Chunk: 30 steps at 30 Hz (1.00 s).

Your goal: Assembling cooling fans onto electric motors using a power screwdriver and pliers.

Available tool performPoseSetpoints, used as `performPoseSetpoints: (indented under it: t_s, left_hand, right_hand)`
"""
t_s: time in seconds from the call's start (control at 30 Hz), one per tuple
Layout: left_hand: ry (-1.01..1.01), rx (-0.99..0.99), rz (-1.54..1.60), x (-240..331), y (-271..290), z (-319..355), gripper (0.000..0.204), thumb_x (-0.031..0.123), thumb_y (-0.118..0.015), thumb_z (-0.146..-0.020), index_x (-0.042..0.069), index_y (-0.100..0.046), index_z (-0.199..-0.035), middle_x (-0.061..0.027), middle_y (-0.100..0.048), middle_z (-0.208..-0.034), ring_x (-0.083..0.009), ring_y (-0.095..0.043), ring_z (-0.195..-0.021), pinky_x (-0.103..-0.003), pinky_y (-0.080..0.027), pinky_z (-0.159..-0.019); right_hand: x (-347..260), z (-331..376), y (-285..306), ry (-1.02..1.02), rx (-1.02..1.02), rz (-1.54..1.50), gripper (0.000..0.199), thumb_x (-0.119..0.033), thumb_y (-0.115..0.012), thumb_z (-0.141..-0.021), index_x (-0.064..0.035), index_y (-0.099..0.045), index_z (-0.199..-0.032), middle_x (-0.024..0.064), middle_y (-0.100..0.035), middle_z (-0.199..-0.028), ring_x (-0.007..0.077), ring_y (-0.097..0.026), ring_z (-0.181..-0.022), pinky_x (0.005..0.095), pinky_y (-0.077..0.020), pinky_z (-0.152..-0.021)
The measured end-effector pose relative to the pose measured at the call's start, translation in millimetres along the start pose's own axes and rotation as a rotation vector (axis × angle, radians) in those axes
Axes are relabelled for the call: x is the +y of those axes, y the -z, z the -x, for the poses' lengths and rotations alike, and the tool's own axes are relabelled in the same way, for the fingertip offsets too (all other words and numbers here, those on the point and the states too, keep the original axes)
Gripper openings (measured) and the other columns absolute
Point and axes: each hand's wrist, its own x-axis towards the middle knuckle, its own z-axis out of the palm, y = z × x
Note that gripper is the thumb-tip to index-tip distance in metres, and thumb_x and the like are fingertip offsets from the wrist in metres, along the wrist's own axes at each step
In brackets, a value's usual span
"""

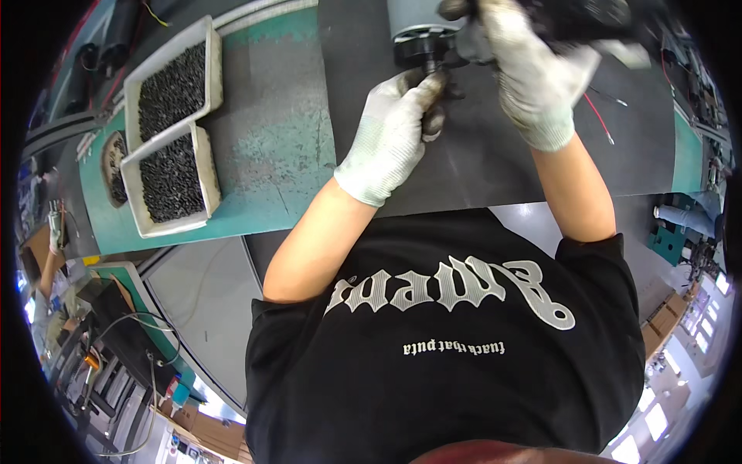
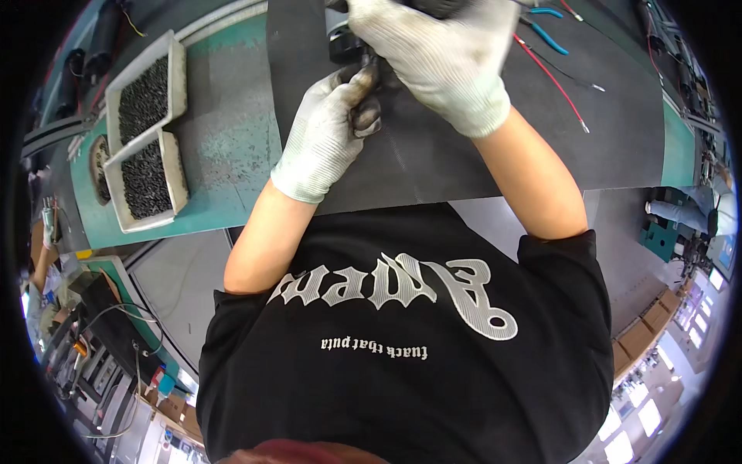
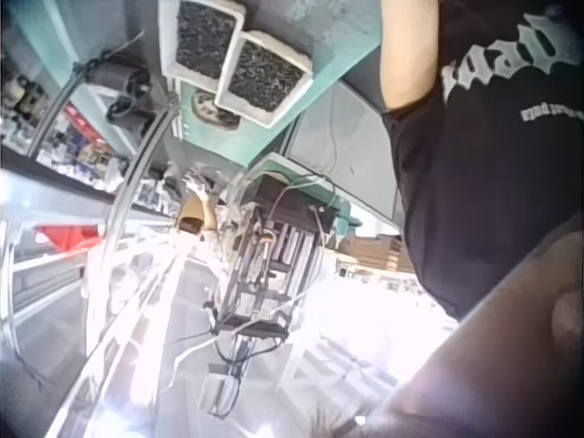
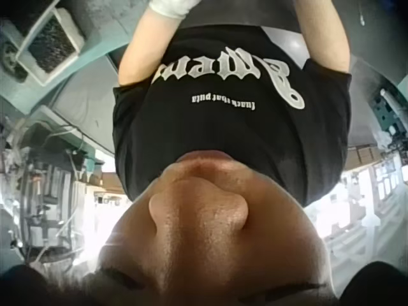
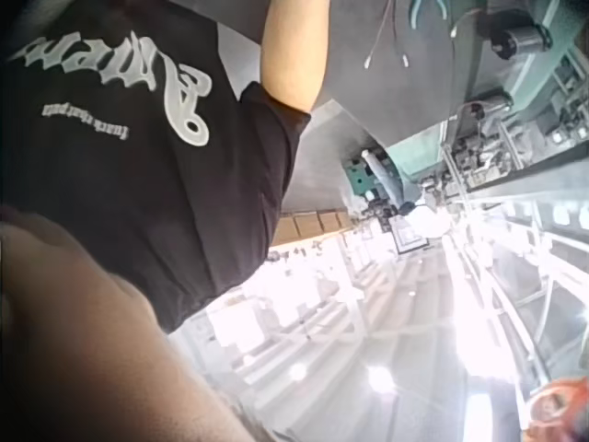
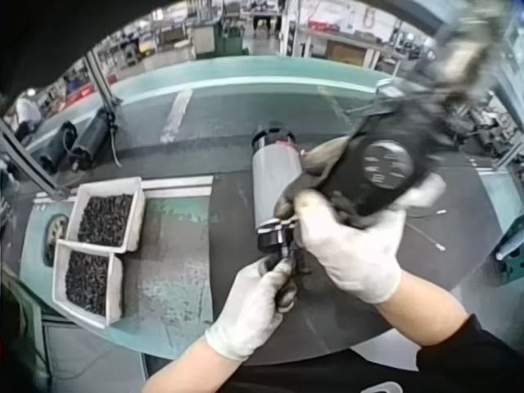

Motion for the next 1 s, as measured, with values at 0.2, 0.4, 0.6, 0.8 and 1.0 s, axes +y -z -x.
performPoseSetpoints:
  t_s: [0.2,0.4,0.6,0.8,1.0]
  left_hand:
    - [-0.067,0.178,-0.499,10,-3,0,0.019,0.017,-0.061,-0.092,-0.002,-0.062,-0.093,-0.0065,-0.062,-0.067,-0.0106,-0.053,-0.053,-0.029,-0.041,-0.049]
    - [-0.465,0.373,-1.263,8,2,5,0.026,0.017,-0.074,-0.080,0.001,-0.059,-0.093,-0.0152,-0.066,-0.074,-0.0303,-0.066,-0.067,-0.040,-0.052,-0.065]
    - [-0.509,0.513,-1.224,26,30,64,0.021,0.015,-0.071,-0.083,0.002,-0.063,-0.098,-0.0136,-0.067,-0.080,-0.0280,-0.066,-0.067,-0.037,-0.053,-0.063]
    - [-0.577,0.845,-1.394,80,86,130,0.017,0.015,-0.070,-0.084,0.002,-0.067,-0.095,-0.0158,-0.068,-0.086,-0.0319,-0.068,-0.074,-0.037,-0.054,-0.067]
    - [-0.380,1.324,-1.636,192,196,153,0.019,0.018,-0.061,-0.088,0.002,-0.070,-0.093,-0.0186,-0.070,-0.088,-0.0346,-0.068,-0.085,-0.041,-0.053,-0.076]
  right_hand:
    - [-77,-33,-46,0.021,0.596,0.675,0.040,-0.004,-0.063,-0.086,-0.0041,-0.051,-0.125,0.0118,-0.059,-0.112,0.0202,-0.062,-0.093,0.0330,-0.0527,-0.083]
    - [-202,-51,141,0.456,0.331,1.664,0.043,-0.014,-0.079,-0.074,0.0067,-0.056,-0.105,0.0191,-0.066,-0.106,0.0278,-0.065,-0.091,0.0337,-0.0519,-0.086]
    - [-150,3,170,0.230,0.000,2.285,0.053,-0.026,-0.073,-0.083,0.0024,-0.055,-0.123,0.0222,-0.054,-0.127,0.0341,-0.049,-0.120,0.0444,-0.0399,-0.101]
    - [-140,11,243,-0.482,-0.674,2.155,0.048,-0.034,-0.048,-0.100,-0.0150,-0.045,-0.144,0.0152,-0.043,-0.147,0.0334,-0.033,-0.138,0.0427,-0.0222,-0.116]
    - [-161,8,241,-0.436,-0.709,2.176,0.049,-0.035,-0.043,-0.102,-0.0101,-0.043,-0.144,0.0076,-0.041,-0.149,0.0312,-0.032,-0.138,0.0418,-0.0222,-0.115]
